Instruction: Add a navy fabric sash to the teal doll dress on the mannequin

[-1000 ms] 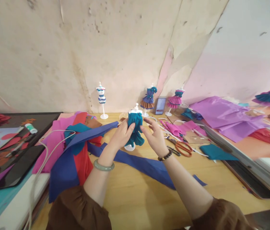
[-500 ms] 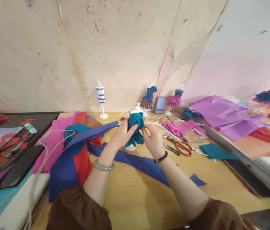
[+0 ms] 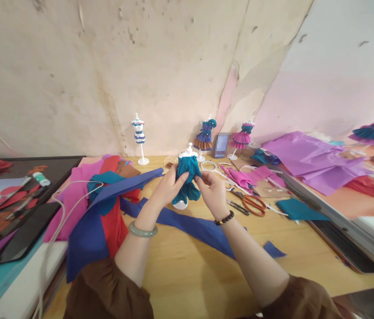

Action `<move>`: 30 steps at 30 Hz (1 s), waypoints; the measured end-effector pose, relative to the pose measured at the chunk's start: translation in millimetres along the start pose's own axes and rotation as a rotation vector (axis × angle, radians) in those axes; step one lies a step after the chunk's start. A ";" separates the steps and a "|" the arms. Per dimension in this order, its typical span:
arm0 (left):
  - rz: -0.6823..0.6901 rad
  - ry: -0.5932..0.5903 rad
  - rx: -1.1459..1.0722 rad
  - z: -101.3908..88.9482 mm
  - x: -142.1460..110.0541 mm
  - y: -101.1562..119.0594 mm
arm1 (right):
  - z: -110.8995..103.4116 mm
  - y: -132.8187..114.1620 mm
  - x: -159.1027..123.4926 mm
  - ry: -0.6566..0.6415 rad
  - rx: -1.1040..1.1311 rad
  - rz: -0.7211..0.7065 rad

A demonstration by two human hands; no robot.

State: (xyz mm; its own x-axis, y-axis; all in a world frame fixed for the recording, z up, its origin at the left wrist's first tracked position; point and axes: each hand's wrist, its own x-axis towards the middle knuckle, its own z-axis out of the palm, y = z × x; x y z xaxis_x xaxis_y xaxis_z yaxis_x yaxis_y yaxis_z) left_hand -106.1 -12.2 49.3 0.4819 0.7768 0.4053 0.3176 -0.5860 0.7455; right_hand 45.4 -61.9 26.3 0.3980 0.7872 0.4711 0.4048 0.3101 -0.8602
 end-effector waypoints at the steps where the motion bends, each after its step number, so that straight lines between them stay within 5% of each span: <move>1: -0.003 0.001 -0.003 0.2 0.1 -0.1 | -0.6 -0.9 0.2 -0.014 0.052 0.033; 12: -0.008 -0.002 -0.005 -0.3 -0.5 -0.3 | 10.4 -1.2 2.1 0.005 0.117 0.064; 20: 0.041 0.024 -0.048 10.0 2.9 -10.0 | 13.0 2.5 -8.2 0.005 -0.652 -0.422; 30: 0.031 0.032 0.000 10.5 3.2 -8.1 | 27.4 -9.4 -17.3 -0.049 -1.021 -0.433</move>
State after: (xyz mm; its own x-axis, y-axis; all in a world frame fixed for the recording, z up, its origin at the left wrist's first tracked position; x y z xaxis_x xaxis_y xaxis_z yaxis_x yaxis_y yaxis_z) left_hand -98.5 -7.3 38.9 0.4649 0.7654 0.4450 0.3027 -0.6097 0.7325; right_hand 12.2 -63.9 20.8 0.0354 0.7455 0.6656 0.9988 -0.0031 -0.0496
